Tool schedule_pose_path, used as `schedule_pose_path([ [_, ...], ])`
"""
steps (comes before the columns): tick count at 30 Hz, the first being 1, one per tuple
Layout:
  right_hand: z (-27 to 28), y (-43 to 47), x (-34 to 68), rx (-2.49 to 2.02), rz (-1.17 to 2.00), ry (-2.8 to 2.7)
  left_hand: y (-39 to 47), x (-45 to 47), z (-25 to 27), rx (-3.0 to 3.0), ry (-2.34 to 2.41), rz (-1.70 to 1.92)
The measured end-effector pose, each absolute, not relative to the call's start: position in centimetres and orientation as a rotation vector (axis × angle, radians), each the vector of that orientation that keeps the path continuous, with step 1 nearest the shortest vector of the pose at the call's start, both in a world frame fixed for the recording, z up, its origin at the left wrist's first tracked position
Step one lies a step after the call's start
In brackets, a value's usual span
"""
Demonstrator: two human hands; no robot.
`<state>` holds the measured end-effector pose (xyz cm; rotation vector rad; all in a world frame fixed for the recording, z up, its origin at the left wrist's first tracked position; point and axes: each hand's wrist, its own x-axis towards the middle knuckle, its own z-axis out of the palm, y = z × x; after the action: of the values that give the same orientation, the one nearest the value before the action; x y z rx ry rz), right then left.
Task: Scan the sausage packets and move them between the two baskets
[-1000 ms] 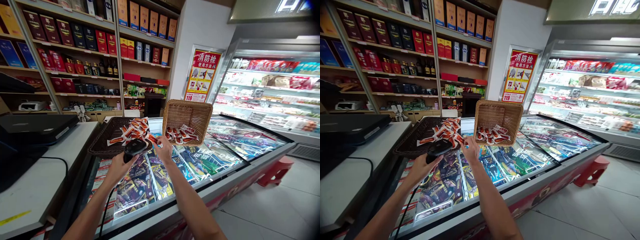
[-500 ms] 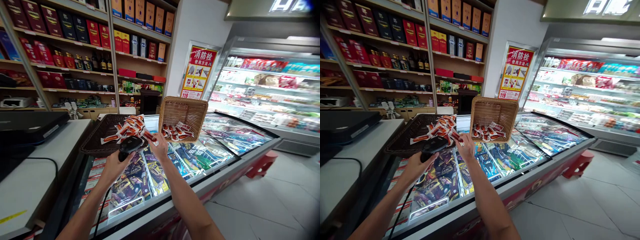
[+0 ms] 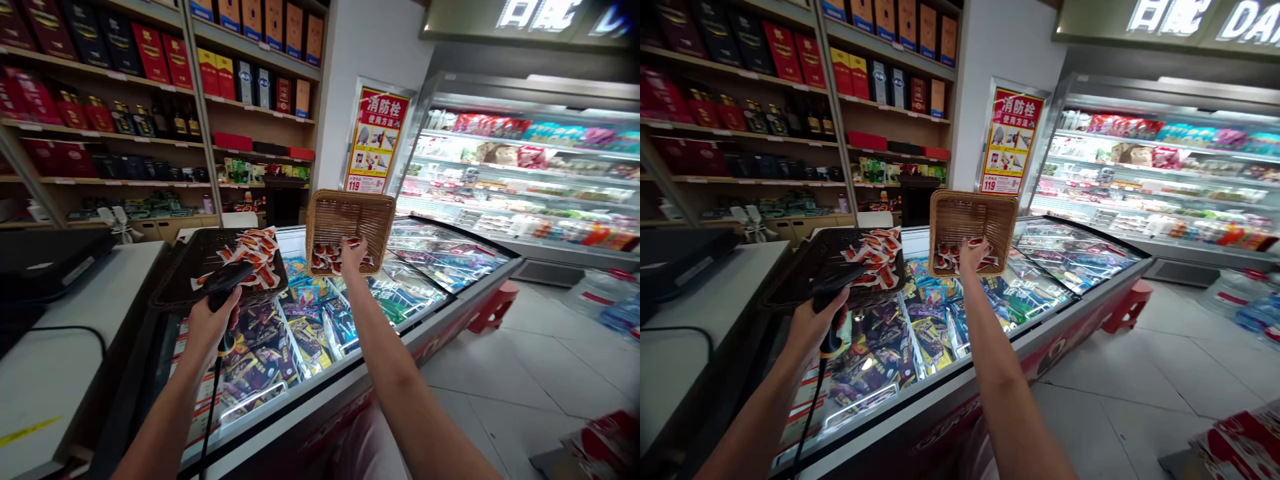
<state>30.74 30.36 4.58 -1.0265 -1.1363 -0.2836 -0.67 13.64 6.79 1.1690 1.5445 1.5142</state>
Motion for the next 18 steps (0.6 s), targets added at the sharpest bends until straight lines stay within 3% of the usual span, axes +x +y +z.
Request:
schedule_pose_path([
  [3, 5.0, 30.6, 26.7, -1.043, -0.342, -1.046, 14.2, -2.2, 6.9, 0.975, 1.614, 1.739],
  [9, 5.0, 29.9, 10.6, -1.077, 0.075, -2.232, 14.8, -4.5, 7.2, 0.545, 1.469, 2.275],
  [13, 5.7, 30.7, 2.5, -1.179, 0.050, -2.666, 14.7, -4.5, 6.7, 0.537, 1.525, 2.302],
  [18, 5.7, 31.9, -0.5, -1.182, 0.057, -2.775, 14.8, -4.1, 5.7, 0.640, 1.513, 2.234],
])
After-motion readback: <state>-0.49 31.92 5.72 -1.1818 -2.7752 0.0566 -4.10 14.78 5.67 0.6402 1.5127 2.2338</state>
